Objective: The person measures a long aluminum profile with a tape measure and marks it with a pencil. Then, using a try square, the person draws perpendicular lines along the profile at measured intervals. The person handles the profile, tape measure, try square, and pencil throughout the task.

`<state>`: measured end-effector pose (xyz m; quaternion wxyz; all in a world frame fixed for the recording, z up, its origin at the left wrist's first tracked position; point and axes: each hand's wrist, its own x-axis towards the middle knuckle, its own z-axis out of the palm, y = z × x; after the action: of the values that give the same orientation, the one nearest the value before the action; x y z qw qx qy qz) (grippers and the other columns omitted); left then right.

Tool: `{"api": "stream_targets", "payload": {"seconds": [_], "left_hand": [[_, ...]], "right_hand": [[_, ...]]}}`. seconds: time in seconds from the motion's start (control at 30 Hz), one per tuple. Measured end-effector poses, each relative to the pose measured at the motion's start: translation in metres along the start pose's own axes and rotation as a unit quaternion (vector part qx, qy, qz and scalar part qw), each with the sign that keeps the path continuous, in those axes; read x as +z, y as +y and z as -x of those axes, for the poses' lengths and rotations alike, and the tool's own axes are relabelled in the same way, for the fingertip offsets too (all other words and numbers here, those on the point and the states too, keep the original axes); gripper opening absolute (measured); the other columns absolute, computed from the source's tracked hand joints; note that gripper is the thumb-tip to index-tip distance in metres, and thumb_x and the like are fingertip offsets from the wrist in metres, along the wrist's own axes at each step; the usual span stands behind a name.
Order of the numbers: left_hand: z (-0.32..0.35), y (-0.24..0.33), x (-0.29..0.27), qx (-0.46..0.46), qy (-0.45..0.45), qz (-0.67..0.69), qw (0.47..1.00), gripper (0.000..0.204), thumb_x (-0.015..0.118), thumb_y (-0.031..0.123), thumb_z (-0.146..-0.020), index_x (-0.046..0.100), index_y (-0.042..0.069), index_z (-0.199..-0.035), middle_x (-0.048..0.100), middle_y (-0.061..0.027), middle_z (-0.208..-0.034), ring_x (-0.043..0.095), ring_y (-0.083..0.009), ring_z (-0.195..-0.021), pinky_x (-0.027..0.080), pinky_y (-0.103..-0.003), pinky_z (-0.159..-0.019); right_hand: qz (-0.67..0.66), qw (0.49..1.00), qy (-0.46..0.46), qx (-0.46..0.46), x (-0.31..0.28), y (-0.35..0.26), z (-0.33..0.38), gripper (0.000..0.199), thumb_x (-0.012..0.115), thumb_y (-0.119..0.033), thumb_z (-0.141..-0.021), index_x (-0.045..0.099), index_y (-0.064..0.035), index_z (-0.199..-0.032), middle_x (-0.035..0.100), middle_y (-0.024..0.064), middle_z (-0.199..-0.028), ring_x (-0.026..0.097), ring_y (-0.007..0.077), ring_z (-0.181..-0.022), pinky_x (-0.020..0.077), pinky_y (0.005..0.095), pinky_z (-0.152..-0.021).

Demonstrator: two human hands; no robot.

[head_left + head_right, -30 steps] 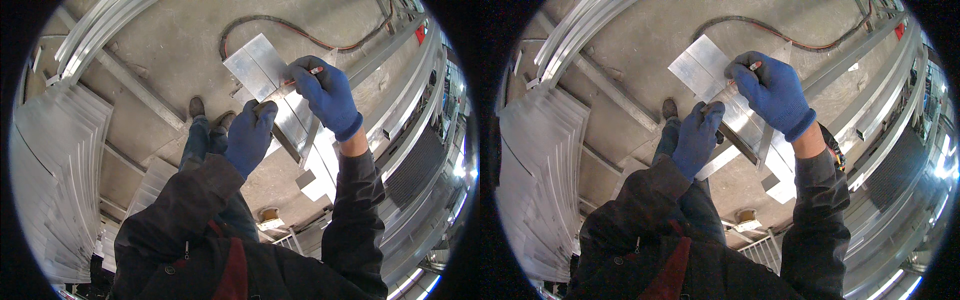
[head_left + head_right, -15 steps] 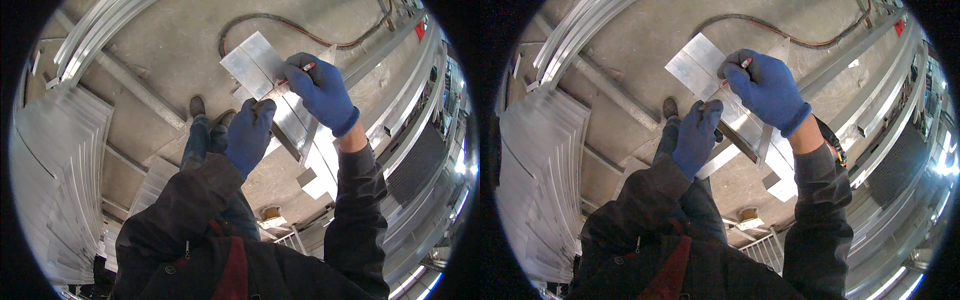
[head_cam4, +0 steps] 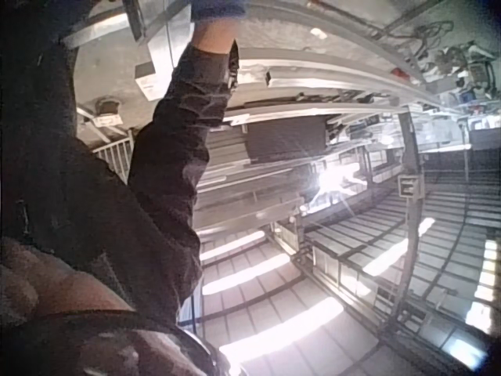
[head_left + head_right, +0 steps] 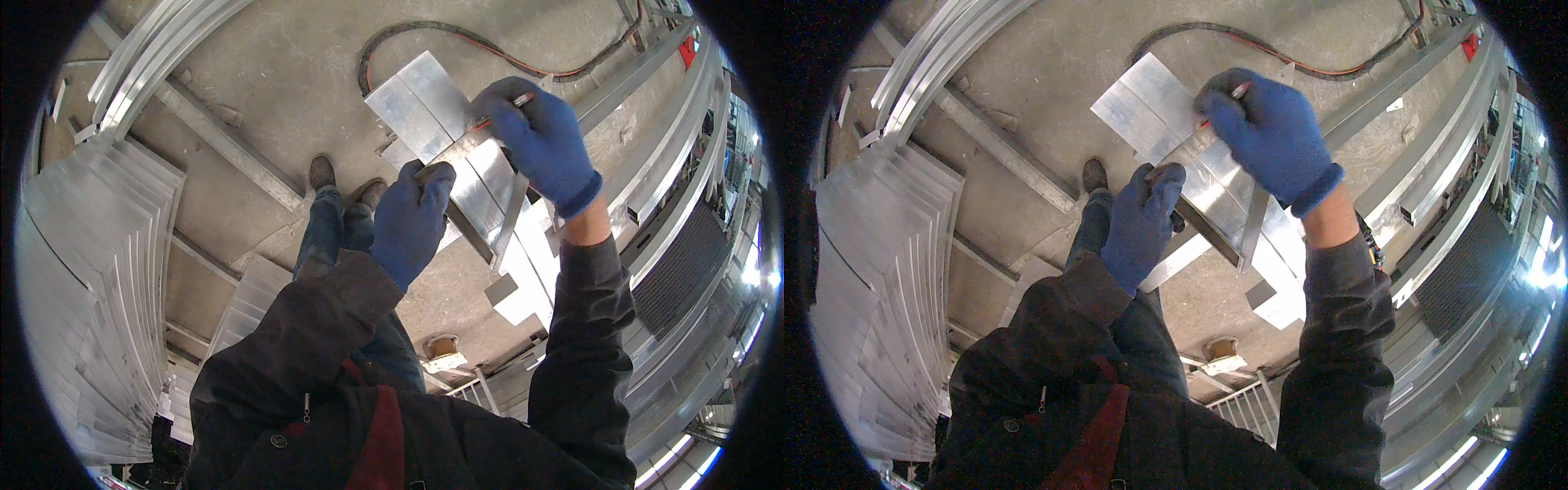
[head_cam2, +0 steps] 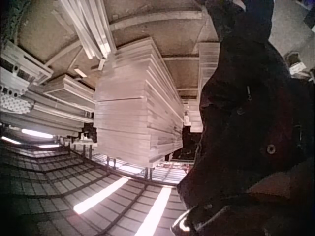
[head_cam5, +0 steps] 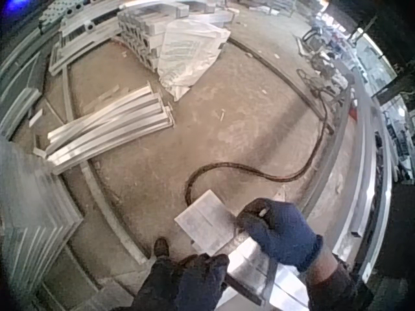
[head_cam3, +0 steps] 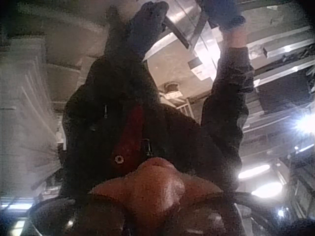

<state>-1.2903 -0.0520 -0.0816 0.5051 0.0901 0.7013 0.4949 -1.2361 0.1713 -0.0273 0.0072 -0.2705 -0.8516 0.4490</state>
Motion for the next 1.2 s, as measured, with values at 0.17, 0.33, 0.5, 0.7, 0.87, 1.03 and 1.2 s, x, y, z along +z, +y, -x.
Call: {"api": "stream_targets", "payload": {"seconds": [0.17, 0.33, 0.5, 0.7, 0.87, 1.03, 1.2], "left_hand": [[0.001, -0.002, 0.001, -0.062, -0.015, 0.025, 0.998, 0.045, 0.065, 0.036, -0.114, 0.067, -0.005, -0.132, 0.075, -0.0127, -0.115, 0.069, -0.0187, -0.098, 0.057, -0.035, -0.087], [-0.001, -0.009, 0.004, 0.006, 0.003, 0.016, 1.000, 0.054, 0.064, 0.046, -0.112, 0.064, -0.005, -0.132, 0.078, -0.0218, -0.106, 0.077, -0.0376, -0.098, 0.060, -0.045, -0.085], [0.000, -0.009, 0.001, -0.016, -0.006, 0.025, 1.000, 0.055, 0.066, 0.045, -0.112, 0.064, -0.005, -0.133, 0.079, -0.0205, -0.105, 0.077, -0.0327, -0.096, 0.060, -0.044, -0.085], [0.018, 0.037, -0.019, -0.160, -0.102, 0.043, 0.981, 0.049, 0.069, 0.044, -0.111, 0.072, -0.004, -0.121, 0.076, -0.0145, -0.091, 0.071, -0.0157, -0.076, 0.058, -0.037, -0.070], [0.098, 0.078, -0.045, 0.010, -0.180, -0.154, 0.971, 0.036, 0.073, 0.036, -0.109, 0.076, 0.000, -0.110, 0.072, -0.0104, -0.078, 0.067, -0.0148, -0.069, 0.053, -0.036, -0.063], [0.160, 0.078, -0.088, 0.091, -0.256, -0.212, 0.939, 0.025, 0.076, 0.028, -0.105, 0.077, 0.003, -0.105, 0.073, -0.0155, -0.085, 0.070, -0.0287, -0.078, 0.053, -0.043, -0.069], [0.198, 0.082, -0.117, 0.160, -0.264, -0.338, 0.889, 0.020, 0.079, 0.023, -0.100, 0.075, 0.004, -0.103, 0.070, -0.0185, -0.092, 0.069, -0.0404, -0.088, 0.053, -0.049, -0.078]], "right_hand": [[-0.020, 1.000, 0.002, 0.015, -0.004, 0.005, -0.002, 0.029, 0.066, -0.030, -0.109, 0.080, -0.0059, -0.115, 0.080, 0.0166, -0.094, 0.078, 0.0259, -0.083, 0.0607, 0.0370, -0.077], [0.023, 1.000, 0.010, 0.013, -0.001, 0.003, 0.000, 0.028, 0.064, -0.027, -0.111, 0.081, -0.0054, -0.118, 0.081, 0.0144, -0.096, 0.078, 0.0234, -0.083, 0.0617, 0.0343, -0.079], [-0.144, 0.981, 0.128, 0.030, -0.033, -0.004, 0.009, 0.029, 0.061, -0.024, -0.116, 0.080, -0.0055, -0.127, 0.083, 0.0081, -0.105, 0.075, 0.0140, -0.087, 0.0588, 0.0291, -0.075], [-0.208, 0.943, 0.240, 0.102, -0.037, -0.009, 0.098, 0.035, 0.054, -0.025, -0.121, 0.071, -0.0037, -0.142, 0.081, 0.0098, -0.115, 0.075, 0.0116, -0.090, 0.0577, 0.0255, -0.073], [-0.210, 0.933, 0.249, 0.150, 0.013, -0.044, 0.235, 0.037, 0.050, -0.022, -0.121, 0.069, 0.0044, -0.140, 0.078, 0.0122, -0.106, 0.073, 0.0158, -0.088, 0.0602, 0.0313, -0.078], [-0.314, 0.874, 0.219, 0.299, 0.090, -0.096, 0.386, 0.030, 0.053, -0.015, -0.119, 0.070, 0.0058, -0.133, 0.080, 0.0156, -0.111, 0.075, 0.0180, -0.090, 0.0615, 0.0328, -0.079], [-0.231, 0.835, 0.248, 0.434, 0.170, -0.099, 0.502, 0.020, 0.065, -0.014, -0.113, 0.072, -0.0050, -0.129, 0.079, 0.0072, -0.104, 0.070, 0.0132, -0.079, 0.0583, 0.0306, -0.072]]}}
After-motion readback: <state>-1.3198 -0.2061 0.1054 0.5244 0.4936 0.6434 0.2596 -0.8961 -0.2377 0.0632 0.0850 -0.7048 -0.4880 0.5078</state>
